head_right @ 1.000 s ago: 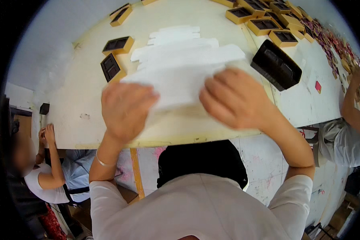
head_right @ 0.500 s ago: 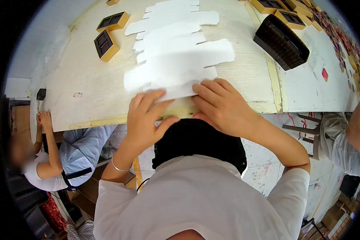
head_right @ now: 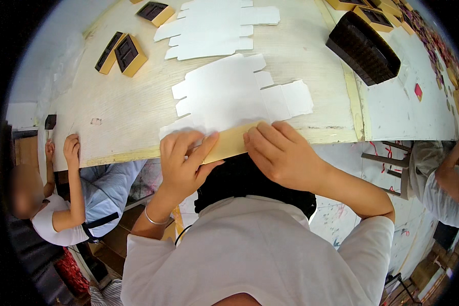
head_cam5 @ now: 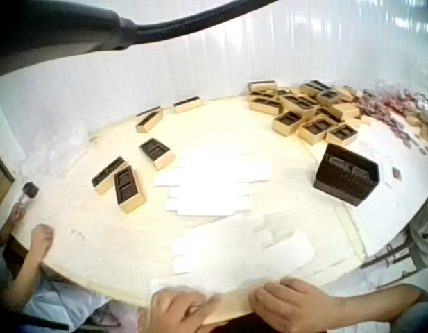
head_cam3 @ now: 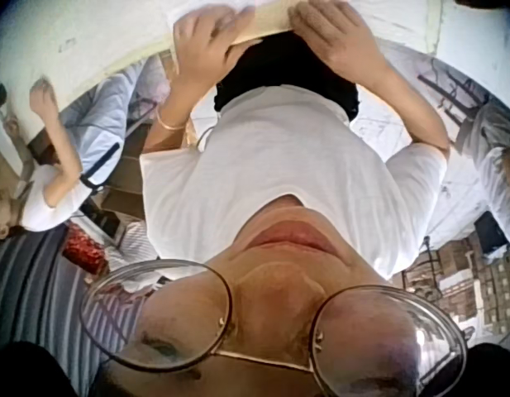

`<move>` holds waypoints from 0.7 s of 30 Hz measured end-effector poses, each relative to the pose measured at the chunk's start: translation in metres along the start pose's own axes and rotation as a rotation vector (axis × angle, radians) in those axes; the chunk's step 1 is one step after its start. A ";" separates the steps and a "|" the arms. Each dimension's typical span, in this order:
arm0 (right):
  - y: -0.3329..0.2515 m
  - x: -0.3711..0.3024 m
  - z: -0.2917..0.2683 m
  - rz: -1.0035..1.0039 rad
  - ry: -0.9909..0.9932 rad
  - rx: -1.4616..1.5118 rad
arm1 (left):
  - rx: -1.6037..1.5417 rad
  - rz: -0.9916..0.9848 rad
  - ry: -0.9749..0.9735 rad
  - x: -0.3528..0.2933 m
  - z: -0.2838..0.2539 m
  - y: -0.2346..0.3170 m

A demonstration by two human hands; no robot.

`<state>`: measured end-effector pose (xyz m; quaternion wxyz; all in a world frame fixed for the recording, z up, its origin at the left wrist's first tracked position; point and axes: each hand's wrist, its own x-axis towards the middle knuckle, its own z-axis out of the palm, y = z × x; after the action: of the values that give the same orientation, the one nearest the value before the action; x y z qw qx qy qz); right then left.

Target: The person assembles small rectangular boxes by folding white cardboard inserts and placing them into yellow frames, then inserting dark rectangular blocks. The person repeats this process multiple times at a workbench.

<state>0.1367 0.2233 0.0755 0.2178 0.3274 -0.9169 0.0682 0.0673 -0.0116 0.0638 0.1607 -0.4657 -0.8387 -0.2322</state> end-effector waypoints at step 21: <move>-0.004 0.038 -0.018 0.643 -0.312 1.601 | -0.359 -0.426 -0.126 0.022 -0.020 0.009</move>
<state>0.1193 0.2034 0.1080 -0.2350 0.1131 -0.6609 0.7037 0.0650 -0.0033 0.0936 -0.0291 -0.3135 -0.8714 -0.3761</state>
